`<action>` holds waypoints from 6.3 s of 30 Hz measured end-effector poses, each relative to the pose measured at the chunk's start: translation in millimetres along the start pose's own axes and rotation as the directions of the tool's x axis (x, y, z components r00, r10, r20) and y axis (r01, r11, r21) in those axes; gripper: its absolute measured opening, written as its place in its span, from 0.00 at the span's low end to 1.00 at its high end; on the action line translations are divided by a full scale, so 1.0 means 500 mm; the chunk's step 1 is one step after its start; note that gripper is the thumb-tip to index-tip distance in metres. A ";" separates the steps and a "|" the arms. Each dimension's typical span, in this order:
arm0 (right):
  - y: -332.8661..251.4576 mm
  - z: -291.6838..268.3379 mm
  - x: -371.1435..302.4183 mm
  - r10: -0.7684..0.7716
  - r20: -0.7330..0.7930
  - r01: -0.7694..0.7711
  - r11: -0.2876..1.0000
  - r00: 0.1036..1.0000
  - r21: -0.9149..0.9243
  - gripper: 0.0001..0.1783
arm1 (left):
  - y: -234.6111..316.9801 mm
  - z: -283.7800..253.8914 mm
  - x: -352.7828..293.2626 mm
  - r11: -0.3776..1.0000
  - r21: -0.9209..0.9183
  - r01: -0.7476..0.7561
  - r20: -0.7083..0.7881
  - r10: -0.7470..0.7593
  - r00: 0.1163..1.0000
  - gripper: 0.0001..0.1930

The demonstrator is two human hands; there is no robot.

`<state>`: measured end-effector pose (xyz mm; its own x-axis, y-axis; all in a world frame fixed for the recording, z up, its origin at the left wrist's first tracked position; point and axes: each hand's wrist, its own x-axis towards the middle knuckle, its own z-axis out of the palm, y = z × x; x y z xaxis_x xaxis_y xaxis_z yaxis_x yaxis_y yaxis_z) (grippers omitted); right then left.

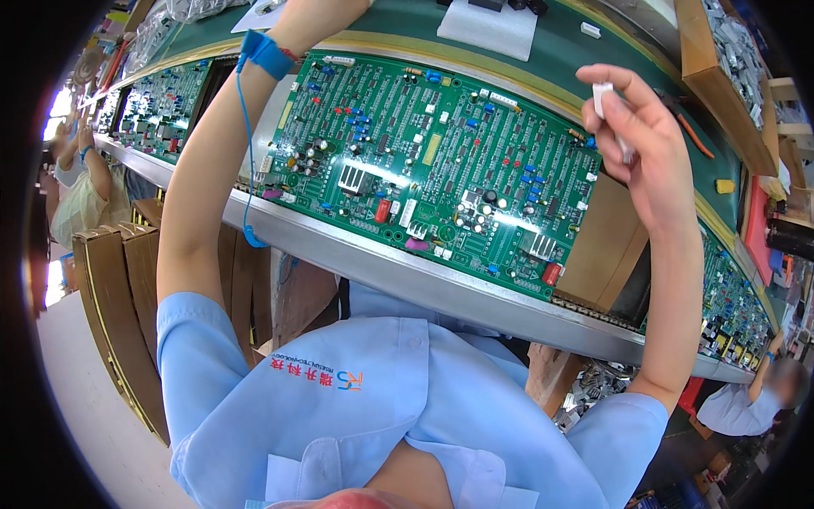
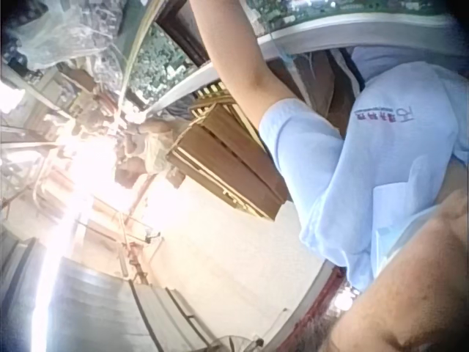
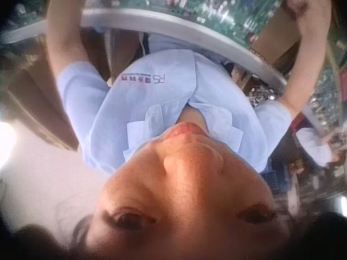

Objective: Manually place electronic components into a printed circuit board on an assembly line.

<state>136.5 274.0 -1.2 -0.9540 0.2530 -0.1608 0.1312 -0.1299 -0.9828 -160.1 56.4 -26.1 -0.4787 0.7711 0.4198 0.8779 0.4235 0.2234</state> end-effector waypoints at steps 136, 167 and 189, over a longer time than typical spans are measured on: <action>0.050 0.023 -0.177 -0.222 -0.053 0.184 0.902 0.974 -0.390 0.13 | 0.354 -0.076 -0.156 0.861 -0.059 -0.506 0.639 0.422 0.643 0.19; 0.025 0.134 -0.110 -0.057 0.030 0.063 0.962 0.998 -0.266 0.10 | 0.153 -0.139 -0.086 0.969 -0.244 -0.047 -0.164 0.007 0.987 0.09; 0.072 0.437 0.056 -0.166 0.585 0.604 0.321 0.794 -0.729 0.04 | 0.050 -0.236 -0.404 0.780 -0.527 0.337 -0.030 -0.413 0.910 0.17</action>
<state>55.9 66.9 -21.5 -0.9369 -0.3381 0.0885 -0.3377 0.8105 -0.4786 -40.9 -145.1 -1.5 -0.7980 0.5131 0.3162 0.5270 0.3395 0.7791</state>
